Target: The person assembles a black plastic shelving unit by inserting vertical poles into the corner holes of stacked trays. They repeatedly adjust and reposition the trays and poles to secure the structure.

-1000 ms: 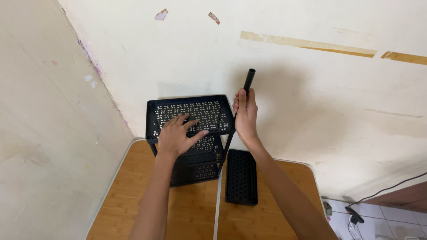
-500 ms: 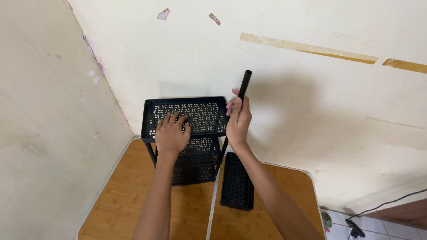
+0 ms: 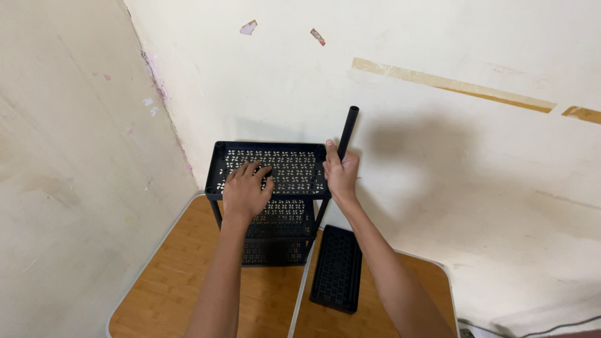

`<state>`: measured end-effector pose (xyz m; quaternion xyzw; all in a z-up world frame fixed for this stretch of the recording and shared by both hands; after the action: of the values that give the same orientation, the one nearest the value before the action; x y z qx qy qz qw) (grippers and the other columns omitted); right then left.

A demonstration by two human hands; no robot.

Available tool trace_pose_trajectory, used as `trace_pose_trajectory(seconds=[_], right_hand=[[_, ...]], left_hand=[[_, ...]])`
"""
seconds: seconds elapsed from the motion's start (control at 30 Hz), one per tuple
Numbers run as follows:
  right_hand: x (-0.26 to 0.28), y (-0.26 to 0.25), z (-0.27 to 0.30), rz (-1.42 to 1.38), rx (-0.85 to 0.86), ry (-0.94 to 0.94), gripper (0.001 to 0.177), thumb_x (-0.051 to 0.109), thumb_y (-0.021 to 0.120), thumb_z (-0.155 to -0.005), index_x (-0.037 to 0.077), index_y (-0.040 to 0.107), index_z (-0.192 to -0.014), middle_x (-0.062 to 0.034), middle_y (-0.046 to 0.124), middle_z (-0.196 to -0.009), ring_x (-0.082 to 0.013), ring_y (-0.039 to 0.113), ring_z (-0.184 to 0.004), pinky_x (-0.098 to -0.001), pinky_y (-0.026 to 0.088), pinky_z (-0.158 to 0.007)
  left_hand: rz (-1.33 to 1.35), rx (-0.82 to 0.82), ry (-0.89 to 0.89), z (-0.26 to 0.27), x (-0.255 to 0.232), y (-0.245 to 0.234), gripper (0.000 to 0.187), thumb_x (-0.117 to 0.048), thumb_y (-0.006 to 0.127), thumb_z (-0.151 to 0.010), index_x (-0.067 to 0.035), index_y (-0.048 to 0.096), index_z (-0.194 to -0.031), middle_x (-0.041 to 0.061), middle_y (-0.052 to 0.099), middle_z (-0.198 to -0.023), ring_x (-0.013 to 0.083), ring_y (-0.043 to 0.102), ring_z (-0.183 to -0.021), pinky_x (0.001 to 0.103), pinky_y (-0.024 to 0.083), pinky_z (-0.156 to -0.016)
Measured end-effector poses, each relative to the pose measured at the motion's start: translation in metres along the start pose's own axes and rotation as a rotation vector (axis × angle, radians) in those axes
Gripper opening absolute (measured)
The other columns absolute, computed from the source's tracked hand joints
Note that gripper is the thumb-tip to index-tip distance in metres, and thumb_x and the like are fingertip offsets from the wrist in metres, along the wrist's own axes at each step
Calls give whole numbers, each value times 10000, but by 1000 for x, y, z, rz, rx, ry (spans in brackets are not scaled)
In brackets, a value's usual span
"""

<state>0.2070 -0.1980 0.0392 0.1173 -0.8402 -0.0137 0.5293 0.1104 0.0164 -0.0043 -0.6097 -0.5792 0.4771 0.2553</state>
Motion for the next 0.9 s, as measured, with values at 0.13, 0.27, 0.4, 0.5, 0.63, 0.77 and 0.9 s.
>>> trace_pose_trajectory(seconds=[0.13, 0.27, 0.4, 0.5, 0.63, 0.77, 0.9], right_hand=[[-8, 8, -9, -144, 301, 75, 569, 270, 581, -1054, 136, 346, -554, 44, 333, -467, -68, 295, -381, -279, 197, -371], [-6, 12, -9, -159, 364, 86, 564, 286, 556, -1081, 134, 330, -587, 42, 302, -497, -70, 281, -411, -267, 220, -396], [11, 10, 2, -96, 333, 102, 378, 328, 459, -1105, 134, 447, -780, 51, 341, -599, -62, 354, -514, -249, 342, -488], [54, 6, 8, 91, 215, -162, 297, 358, 363, -1144, 139, 471, -977, 58, 452, -764, -59, 464, -667, -237, 453, -630], [74, 4, 3, 111, 66, -182, 290, 345, 414, -1124, 133, 511, -953, 58, 421, -705, -58, 424, -609, -232, 411, -556], [57, 3, -8, 177, 9, -59, 430, 335, 476, -1106, 140, 433, -726, 53, 349, -542, -60, 339, -453, -245, 321, -416], [46, 12, -28, -6, 119, -97, 505, 293, 513, -1075, 148, 372, -613, 54, 363, -495, -57, 315, -397, -276, 268, -354]], left_hand=[[-5, 22, -17, -3, -1, 3, 441, -416, 459, -964, -238, 680, -1302, 50, 558, -1463, 281, 453, -1404, 468, 338, -1158], [-4, 16, -25, -5, -1, 1, 440, -410, 457, -963, -245, 673, -1309, 43, 560, -1455, 276, 450, -1405, 467, 341, -1154], [-6, 10, -49, -4, -2, 2, 428, -398, 461, -958, -257, 675, -1300, 26, 565, -1451, 265, 453, -1404, 461, 348, -1150], [-20, -11, -36, -5, -7, 2, 416, -378, 461, -962, -251, 676, -1295, 24, 573, -1445, 259, 461, -1401, 457, 352, -1151], [-24, -23, -43, -3, -9, 0, 413, -367, 459, -960, -254, 675, -1293, 16, 581, -1430, 253, 468, -1392, 455, 360, -1145], [-17, -9, -51, -2, -8, -3, 414, -367, 466, -947, -264, 677, -1288, 5, 577, -1430, 251, 466, -1390, 456, 365, -1136], [-11, 11, -64, -1, -6, -3, 414, -386, 473, -950, -261, 675, -1289, -3, 578, -1429, 244, 471, -1388, 456, 371, -1136]])
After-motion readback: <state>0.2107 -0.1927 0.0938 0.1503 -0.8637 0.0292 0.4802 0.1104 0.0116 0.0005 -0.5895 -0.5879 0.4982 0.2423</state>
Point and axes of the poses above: each hand's wrist, its own z-axis away from the middle knuckle, its own y-axis out of the palm, x = y × z, the point moved 10 cm from there along -z, towards the middle knuckle
